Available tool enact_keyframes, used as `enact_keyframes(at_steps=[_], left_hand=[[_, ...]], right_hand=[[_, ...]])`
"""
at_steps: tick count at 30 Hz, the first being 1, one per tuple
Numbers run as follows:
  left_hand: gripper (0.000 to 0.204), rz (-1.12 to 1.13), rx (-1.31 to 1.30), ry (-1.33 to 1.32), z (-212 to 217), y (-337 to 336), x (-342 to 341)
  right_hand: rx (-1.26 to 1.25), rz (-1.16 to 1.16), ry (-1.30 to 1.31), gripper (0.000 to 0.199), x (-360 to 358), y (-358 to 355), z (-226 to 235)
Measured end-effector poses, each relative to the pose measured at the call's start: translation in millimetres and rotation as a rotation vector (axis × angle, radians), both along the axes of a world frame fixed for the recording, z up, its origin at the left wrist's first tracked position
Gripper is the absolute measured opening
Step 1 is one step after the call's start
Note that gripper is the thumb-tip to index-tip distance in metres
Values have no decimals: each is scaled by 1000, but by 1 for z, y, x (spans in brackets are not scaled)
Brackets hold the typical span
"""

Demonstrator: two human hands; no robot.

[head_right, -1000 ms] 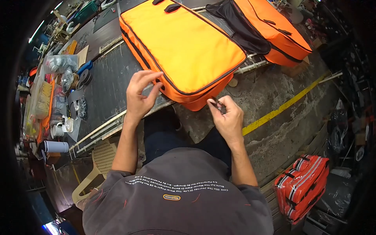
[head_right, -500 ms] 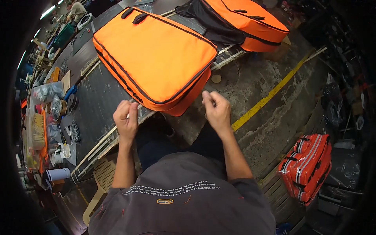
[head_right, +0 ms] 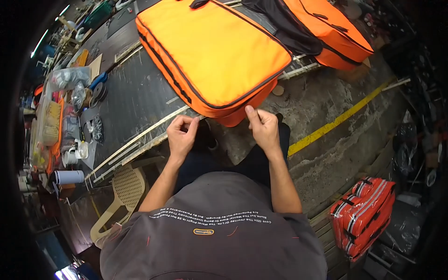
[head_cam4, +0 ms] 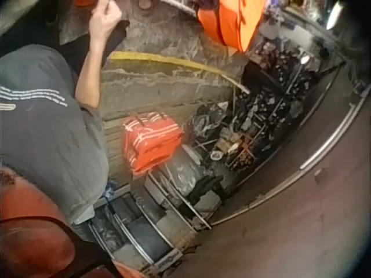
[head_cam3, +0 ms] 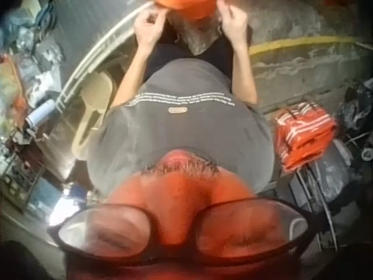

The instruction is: Trimming loose threads from orange bags and mesh inserts using thread snips.

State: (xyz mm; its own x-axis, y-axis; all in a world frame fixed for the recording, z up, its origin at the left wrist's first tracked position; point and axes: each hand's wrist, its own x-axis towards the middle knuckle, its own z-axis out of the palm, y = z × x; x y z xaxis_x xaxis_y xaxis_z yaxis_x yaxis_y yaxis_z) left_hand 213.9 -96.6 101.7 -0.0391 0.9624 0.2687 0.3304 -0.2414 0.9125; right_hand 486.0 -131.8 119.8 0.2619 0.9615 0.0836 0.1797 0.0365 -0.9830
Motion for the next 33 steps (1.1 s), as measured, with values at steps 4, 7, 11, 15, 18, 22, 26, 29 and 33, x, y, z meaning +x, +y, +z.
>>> enact_keyframes(at_steps=[4, 7, 11, 15, 18, 22, 26, 29, 33], left_hand=[[31, -185, -259, 243, 2, 12, -7], [27, -253, -417, -112, -11, 8, 4], [22, -251, -513, -457, -19, -2, 27], [9, -349, -501, -425, -26, -16, 38], [8, -549, -568, -312, -23, -38, 39], [16, -242, -173, -226, -37, -38, 35], [25, 154, 111, -216, -6, 43, -9], [9, 284, 321, -118, 23, 138, -42], [25, 339, 632, 277, 45, 249, -98]], right_hand=[[-5, 55, 32, 57, -20, -5, -1], [-44, 73, 33, 55, -25, -6, -4], [-26, 63, 6, 60, -22, -12, -5], [4, 19, 10, 60, -22, -13, -10], [-30, 10, 23, 55, -21, -17, -4], [-20, -4, 40, 48, -24, -18, -2], [79, -33, 96, 46, -21, -13, -8], [151, -36, 204, 48, -20, -5, -4], [202, 36, 188, 50, -33, 6, 5]])
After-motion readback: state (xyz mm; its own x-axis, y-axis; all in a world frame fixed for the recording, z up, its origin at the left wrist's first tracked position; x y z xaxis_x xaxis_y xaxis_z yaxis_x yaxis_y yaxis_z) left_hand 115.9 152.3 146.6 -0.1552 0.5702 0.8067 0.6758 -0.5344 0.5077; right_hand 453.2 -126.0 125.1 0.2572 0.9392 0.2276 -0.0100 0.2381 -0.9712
